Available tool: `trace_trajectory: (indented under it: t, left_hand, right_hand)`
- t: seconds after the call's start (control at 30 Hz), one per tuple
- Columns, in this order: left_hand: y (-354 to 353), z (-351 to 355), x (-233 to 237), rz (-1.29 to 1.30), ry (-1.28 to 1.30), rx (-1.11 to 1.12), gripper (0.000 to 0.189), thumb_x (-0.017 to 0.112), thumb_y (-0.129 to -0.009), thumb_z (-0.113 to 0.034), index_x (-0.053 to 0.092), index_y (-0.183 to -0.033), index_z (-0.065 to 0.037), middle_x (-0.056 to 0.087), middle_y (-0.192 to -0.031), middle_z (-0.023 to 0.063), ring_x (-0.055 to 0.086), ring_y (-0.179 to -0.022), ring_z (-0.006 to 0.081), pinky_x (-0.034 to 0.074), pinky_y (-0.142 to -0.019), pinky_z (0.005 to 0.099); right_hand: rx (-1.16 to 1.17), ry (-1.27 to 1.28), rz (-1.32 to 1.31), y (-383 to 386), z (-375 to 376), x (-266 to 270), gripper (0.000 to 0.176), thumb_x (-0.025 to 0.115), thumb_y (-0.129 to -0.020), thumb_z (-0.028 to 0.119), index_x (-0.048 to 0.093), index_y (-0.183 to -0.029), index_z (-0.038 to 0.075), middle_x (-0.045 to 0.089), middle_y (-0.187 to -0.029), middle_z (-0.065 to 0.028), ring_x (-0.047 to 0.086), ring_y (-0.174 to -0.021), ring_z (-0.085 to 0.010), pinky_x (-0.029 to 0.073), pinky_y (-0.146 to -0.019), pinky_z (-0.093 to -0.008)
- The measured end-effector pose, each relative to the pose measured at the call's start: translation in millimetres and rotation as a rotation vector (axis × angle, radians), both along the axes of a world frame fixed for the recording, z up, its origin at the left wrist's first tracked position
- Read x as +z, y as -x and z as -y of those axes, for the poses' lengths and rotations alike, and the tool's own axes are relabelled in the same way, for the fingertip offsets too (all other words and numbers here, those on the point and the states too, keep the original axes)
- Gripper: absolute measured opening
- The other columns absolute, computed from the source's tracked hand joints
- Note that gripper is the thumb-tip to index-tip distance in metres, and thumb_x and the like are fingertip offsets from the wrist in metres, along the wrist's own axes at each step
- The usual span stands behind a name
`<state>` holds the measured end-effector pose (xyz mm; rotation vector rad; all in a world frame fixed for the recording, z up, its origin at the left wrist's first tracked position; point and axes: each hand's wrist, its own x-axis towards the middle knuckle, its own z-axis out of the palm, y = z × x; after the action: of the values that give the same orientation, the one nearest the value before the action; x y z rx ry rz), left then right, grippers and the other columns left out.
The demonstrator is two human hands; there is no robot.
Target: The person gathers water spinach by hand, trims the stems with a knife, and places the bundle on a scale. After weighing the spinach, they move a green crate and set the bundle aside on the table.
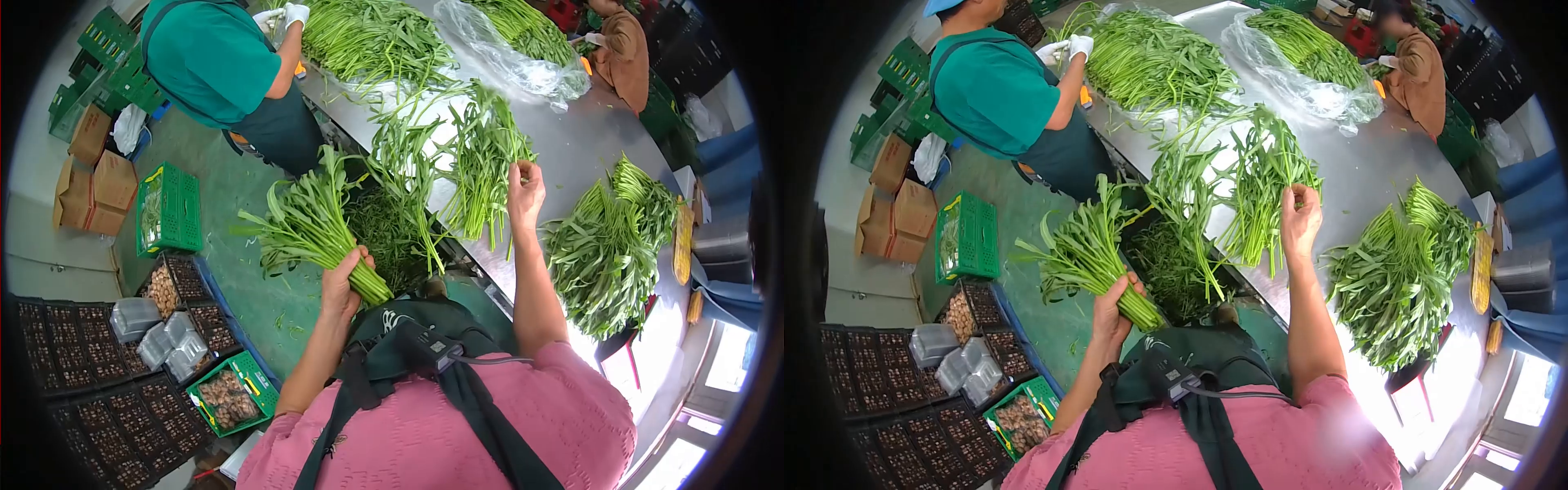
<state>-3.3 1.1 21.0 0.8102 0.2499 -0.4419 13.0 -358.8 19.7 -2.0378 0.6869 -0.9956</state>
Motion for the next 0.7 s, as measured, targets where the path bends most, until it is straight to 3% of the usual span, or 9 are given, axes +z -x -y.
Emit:
trace_trajectory:
  t: [0.03, 0.07, 0.13, 0.3, 0.4, 0.43, 0.53, 0.7]
  left_hand:
    - [-1, 2, 2, 0.018, -0.026, -0.019, 0.032, 0.065, -0.092, -0.012, 0.05, -0.119, -0.003, 0.061, -0.097, 0.0093, 0.062, -0.083, 0.02, 0.054, -0.07, 0.0348]
    - [-2, 3, 5, 0.039, -0.053, -0.035, 0.033, 0.064, -0.092, -0.012, 0.049, -0.12, -0.003, 0.061, -0.098, 0.0091, 0.062, -0.083, 0.0206, 0.054, -0.073, 0.0359]
    - [-5, 10, 11, 0.035, -0.085, -0.044, 0.034, 0.066, -0.09, -0.011, 0.05, -0.12, -0.003, 0.063, -0.097, 0.0096, 0.063, -0.082, 0.0209, 0.054, -0.07, 0.0352]
    - [-8, 24, 19, 0.043, -0.11, -0.033, 0.024, 0.07, -0.087, -0.009, 0.06, -0.108, -0.001, 0.067, -0.094, 0.0091, 0.065, -0.08, 0.0183, 0.053, -0.072, 0.0315]
    - [-9, 27, 15, 0.061, -0.146, -0.078, 0.022, 0.068, -0.089, -0.007, 0.061, -0.11, -0.001, 0.067, -0.098, 0.0078, 0.064, -0.085, 0.0163, 0.052, -0.075, 0.03]
    - [-7, 28, 15, 0.058, -0.148, -0.073, 0.022, 0.068, -0.089, -0.007, 0.061, -0.11, -0.001, 0.067, -0.098, 0.0078, 0.064, -0.085, 0.0163, 0.052, -0.075, 0.03]
    - [-2, 30, 15, 0.073, -0.059, -0.026, 0.023, 0.067, -0.09, -0.006, 0.061, -0.112, -0.001, 0.066, -0.103, 0.0065, 0.064, -0.091, 0.0153, 0.052, -0.079, 0.0302]
    - [3, 21, 8, 0.044, -0.047, -0.05, 0.025, 0.065, -0.092, -0.007, 0.059, -0.116, -0.001, 0.064, -0.107, 0.0061, 0.063, -0.095, 0.0159, 0.052, -0.083, 0.0308]
  right_hand:
    - [0.185, -0.329, 0.168, -5, -9, 3, 0.012, 0.064, -0.093, 0.014, 0.063, -0.094, 0.002, 0.062, -0.076, -0.0022, 0.055, -0.066, -0.0098, 0.043, -0.058, -0.0245]
    - [0.323, -0.646, 0.111, -2, -20, 7, 0.009, 0.063, -0.094, 0.012, 0.062, -0.093, 0.003, 0.06, -0.074, 0.0017, 0.051, -0.063, -0.0045, 0.039, -0.055, -0.0202]
    - [0.494, -0.807, 0.112, -1, -53, 11, 0.005, 0.064, -0.093, 0.01, 0.062, -0.093, 0.005, 0.06, -0.073, 0.0027, 0.048, -0.062, -0.0032, 0.037, -0.054, -0.0192]
    - [0.59, -0.456, -0.056, 8, -132, 7, 0.009, 0.068, -0.091, 0.006, 0.064, -0.096, 0.0, 0.059, -0.073, 0.0041, 0.047, -0.063, -0.0018, 0.04, -0.054, -0.0205]
    - [0.722, -0.213, -0.093, 18, -169, 26, 0.013, 0.07, -0.086, 0.004, 0.066, -0.097, -0.002, 0.063, -0.077, -0.0057, 0.055, -0.062, -0.0093, 0.046, -0.057, -0.0259]
    - [0.796, -0.236, -0.096, 21, -178, 31, 0.015, 0.07, -0.084, 0.001, 0.067, -0.097, -0.003, 0.063, -0.082, -0.0106, 0.06, -0.064, -0.0173, 0.049, -0.06, -0.0298]
    - [0.931, -0.089, -0.037, 24, -189, 34, 0.016, 0.063, -0.087, 0.0, 0.067, -0.103, -0.002, 0.061, -0.092, -0.0134, 0.063, -0.08, -0.0251, 0.05, -0.07, -0.0321]
    - [1.029, -0.286, -0.136, 29, -190, 34, 0.017, 0.061, -0.09, 0.002, 0.067, -0.105, -0.002, 0.06, -0.098, -0.0136, 0.062, -0.083, -0.0229, 0.05, -0.071, -0.0318]
